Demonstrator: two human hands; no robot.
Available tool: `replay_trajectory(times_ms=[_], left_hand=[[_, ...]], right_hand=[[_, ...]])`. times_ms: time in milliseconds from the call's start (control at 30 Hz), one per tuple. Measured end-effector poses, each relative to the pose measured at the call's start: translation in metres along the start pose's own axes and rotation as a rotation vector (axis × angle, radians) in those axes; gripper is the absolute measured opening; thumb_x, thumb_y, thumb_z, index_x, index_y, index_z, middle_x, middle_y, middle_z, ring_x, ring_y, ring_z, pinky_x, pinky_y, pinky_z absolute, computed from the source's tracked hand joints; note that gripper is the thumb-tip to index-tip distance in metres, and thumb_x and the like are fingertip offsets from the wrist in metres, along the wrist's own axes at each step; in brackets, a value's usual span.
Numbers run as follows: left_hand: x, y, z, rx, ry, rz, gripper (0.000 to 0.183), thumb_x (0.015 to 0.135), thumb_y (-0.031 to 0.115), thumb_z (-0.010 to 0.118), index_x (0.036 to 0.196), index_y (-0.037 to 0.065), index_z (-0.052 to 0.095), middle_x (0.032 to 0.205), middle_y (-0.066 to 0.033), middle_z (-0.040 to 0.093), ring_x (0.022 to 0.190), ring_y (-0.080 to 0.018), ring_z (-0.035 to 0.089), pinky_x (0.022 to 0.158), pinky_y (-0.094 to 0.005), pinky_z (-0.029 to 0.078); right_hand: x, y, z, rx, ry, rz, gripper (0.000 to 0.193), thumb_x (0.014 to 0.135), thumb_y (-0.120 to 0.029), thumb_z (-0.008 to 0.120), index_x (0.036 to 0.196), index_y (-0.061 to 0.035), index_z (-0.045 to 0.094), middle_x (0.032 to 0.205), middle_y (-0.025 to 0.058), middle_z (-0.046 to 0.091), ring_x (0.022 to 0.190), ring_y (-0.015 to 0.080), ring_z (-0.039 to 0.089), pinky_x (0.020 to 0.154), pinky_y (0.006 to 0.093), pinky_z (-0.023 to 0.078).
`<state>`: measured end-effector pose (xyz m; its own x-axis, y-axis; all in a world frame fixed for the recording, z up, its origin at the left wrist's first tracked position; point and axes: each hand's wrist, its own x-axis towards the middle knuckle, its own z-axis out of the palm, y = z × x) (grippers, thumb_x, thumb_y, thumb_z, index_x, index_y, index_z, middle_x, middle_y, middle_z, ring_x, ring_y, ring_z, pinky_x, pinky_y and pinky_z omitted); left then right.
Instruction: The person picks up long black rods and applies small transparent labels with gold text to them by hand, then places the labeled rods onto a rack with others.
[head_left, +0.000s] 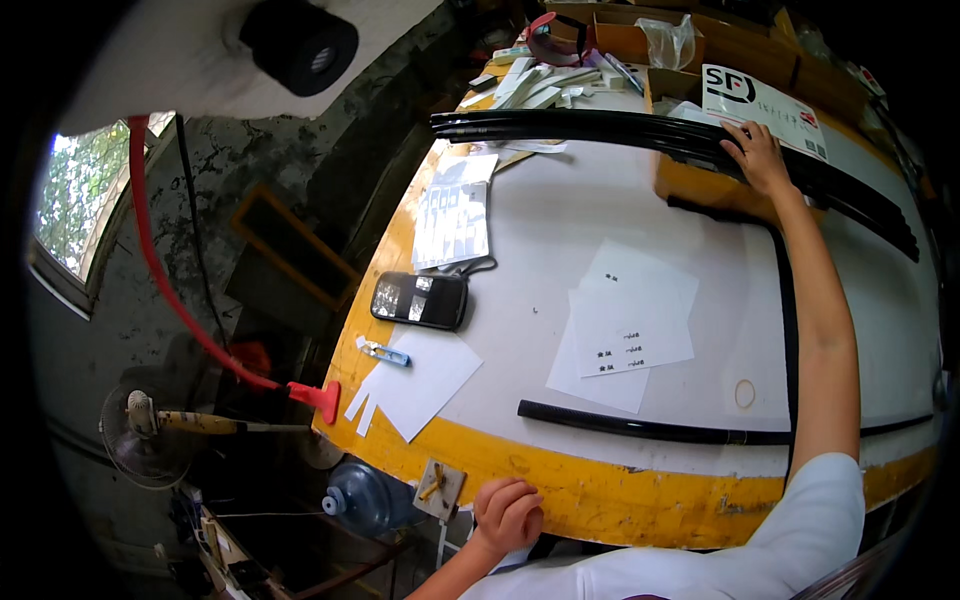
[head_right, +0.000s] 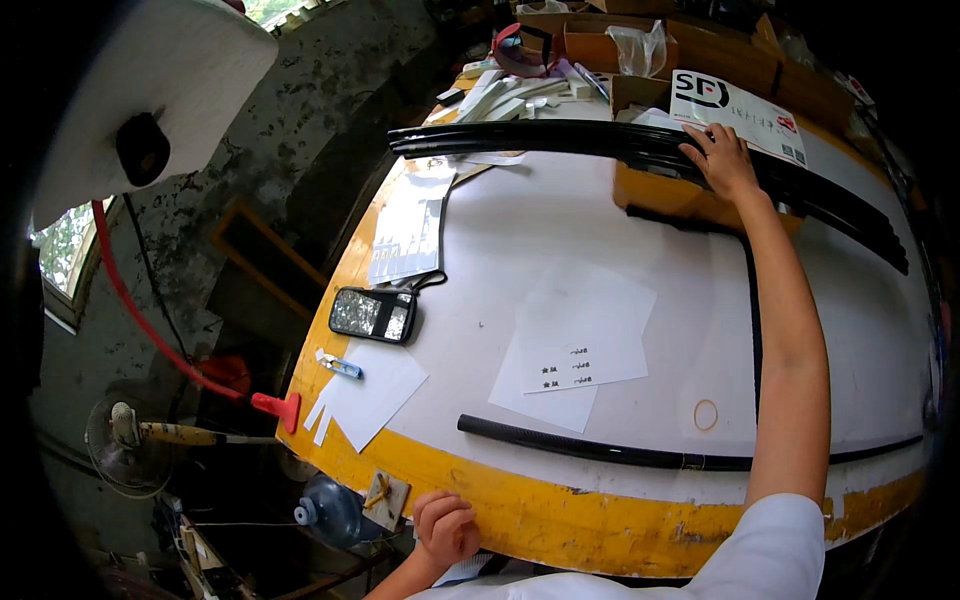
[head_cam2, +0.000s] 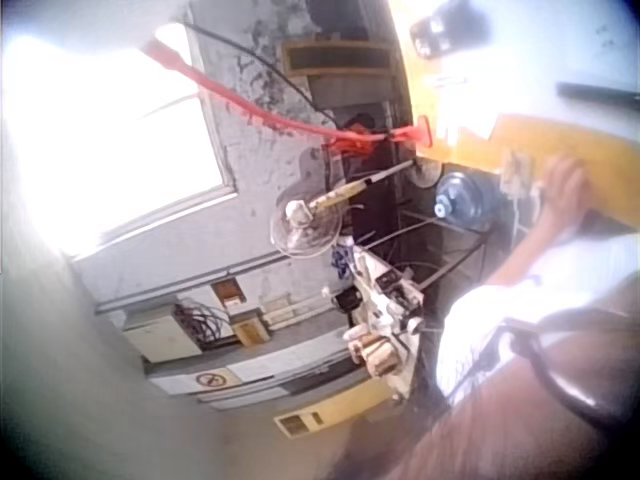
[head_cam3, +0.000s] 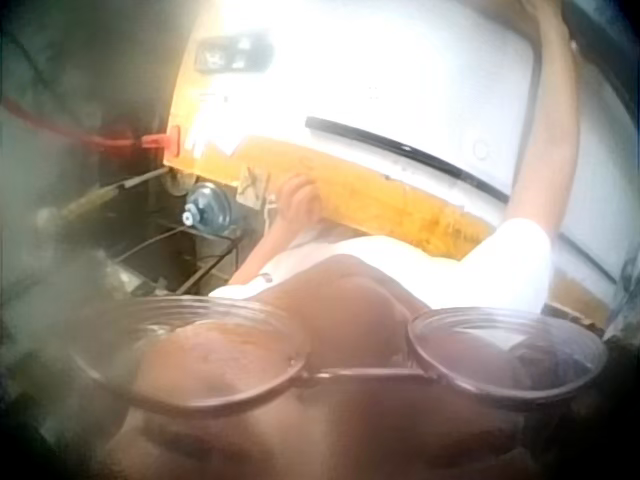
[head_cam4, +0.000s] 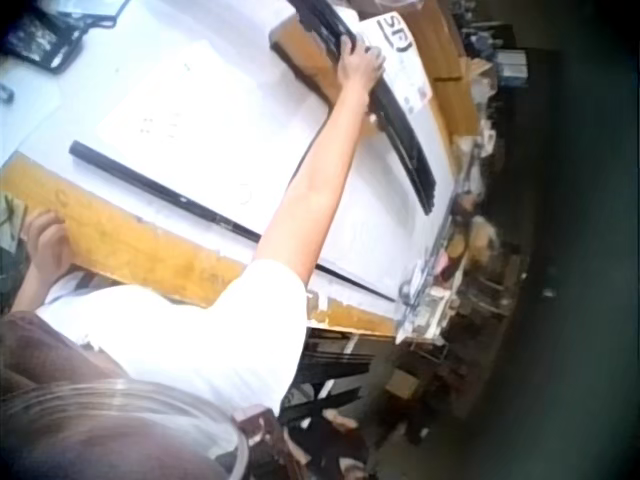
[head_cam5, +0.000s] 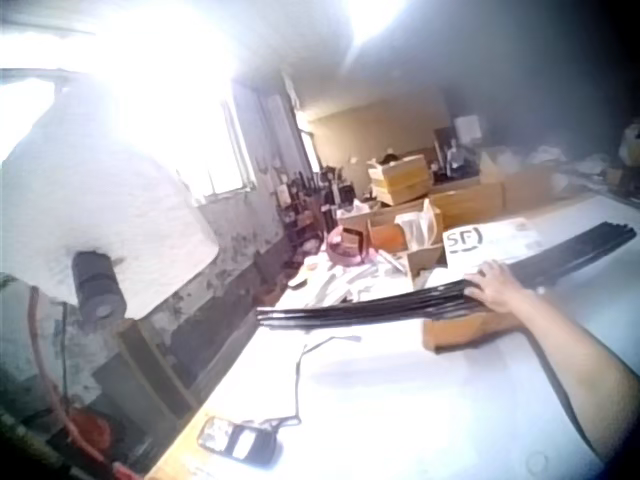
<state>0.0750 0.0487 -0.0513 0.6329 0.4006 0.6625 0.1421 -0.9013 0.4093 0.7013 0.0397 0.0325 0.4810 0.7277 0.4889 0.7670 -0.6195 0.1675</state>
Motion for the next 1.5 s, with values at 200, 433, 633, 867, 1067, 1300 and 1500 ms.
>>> replay_trajectory(times_ms=[200, 433, 633, 867, 1067, 1300, 1500], left_hand=[[0.006, -0.001, 0.0, -0.016, -0.022, 0.001, 0.02, 0.07, -0.002, 0.062, 0.088, 0.007, 0.062, 0.089, -0.009, 0.064, 0.084, -0.0278, 0.062, 0.073, -0.0358, 0.049], [0.009, -0.001, 0.001, -0.026, -0.022, 0.038, 0.02, 0.072, -0.005, 0.056, 0.09, 0.005, 0.056, 0.084, -0.0126, 0.061, 0.079, -0.0326, 0.059, 0.074, -0.0404, 0.049], [0.009, -0.002, 0.003, -0.036, -0.005, 0.048, 0.021, 0.072, -0.005, 0.056, 0.09, 0.005, 0.056, 0.081, -0.0126, 0.061, 0.076, -0.0323, 0.059, 0.074, -0.0402, 0.049], [0.008, -0.003, 0.003, -0.051, -0.001, 0.048, 0.021, 0.071, -0.006, 0.057, 0.089, 0.005, 0.056, 0.081, -0.0126, 0.062, 0.076, -0.0318, 0.06, 0.073, -0.04, 0.049], [0.005, -0.004, 0.004, -0.03, -0.003, 0.037, 0.023, 0.069, -0.005, 0.059, 0.089, 0.005, 0.058, 0.084, -0.0115, 0.063, 0.08, -0.0314, 0.062, 0.073, -0.0387, 0.05], [0.009, -0.006, 0.008, -0.064, 0.009, 0.048, 0.02, 0.07, -0.006, 0.057, 0.088, 0.004, 0.057, 0.081, -0.0127, 0.062, 0.076, -0.0321, 0.059, 0.07, -0.0398, 0.049], [0.006, -0.007, 0.005, -0.063, 0.021, 0.037, 0.02, 0.07, -0.006, 0.055, 0.087, 0.004, 0.057, 0.081, -0.013, 0.061, 0.075, -0.0325, 0.059, 0.07, -0.0398, 0.049]], right_hand=[[-0.008, 0.003, -0.009, 0.052, -0.065, 0.015, 0.051, 0.099, -0.052, 0.04, 0.141, -0.0243, 0.049, 0.13, 0.0085, 0.052, 0.124, 0.0265, 0.045, 0.108, 0.0414, 0.033], [-0.02, -0.003, -0.021, 0.002, -0.157, 0.014, 0.064, 0.095, -0.056, 0.047, 0.149, -0.0244, 0.036, 0.143, 0.0103, 0.046, 0.135, 0.0281, 0.037, 0.112, 0.0437, 0.03], [-0.026, -0.015, -0.028, 0.015, -0.153, 0.038, 0.075, 0.091, -0.056, 0.053, 0.153, -0.0269, 0.023, 0.147, 0.0097, 0.04, 0.138, 0.0275, 0.032, 0.114, 0.0439, 0.027], [-0.033, -0.019, -0.026, -0.005, -0.144, 0.019, 0.083, 0.087, -0.052, 0.061, 0.154, -0.0263, 0.02, 0.146, 0.0106, 0.04, 0.137, 0.0282, 0.033, 0.113, 0.0439, 0.027], [-0.033, -0.017, -0.022, 0.024, -0.188, 0.013, 0.088, 0.083, -0.051, 0.066, 0.154, -0.0251, 0.02, 0.147, 0.012, 0.039, 0.137, 0.0301, 0.033, 0.113, 0.0454, 0.027], [-0.045, 0.001, -0.02, -0.127, -0.035, -0.001, 0.083, 0.087, -0.051, 0.062, 0.154, -0.0253, 0.02, 0.15, 0.0138, 0.036, 0.138, 0.032, 0.033, 0.114, 0.0486, 0.026], [-0.105, -0.054, -0.093, 0.297, -0.005, -0.272, 0.034, 0.092, -0.029, 0.062, 0.118, -0.0078, 0.057, 0.119, 0.0101, 0.056, 0.118, 0.0278, 0.05, 0.104, 0.0403, 0.037]])
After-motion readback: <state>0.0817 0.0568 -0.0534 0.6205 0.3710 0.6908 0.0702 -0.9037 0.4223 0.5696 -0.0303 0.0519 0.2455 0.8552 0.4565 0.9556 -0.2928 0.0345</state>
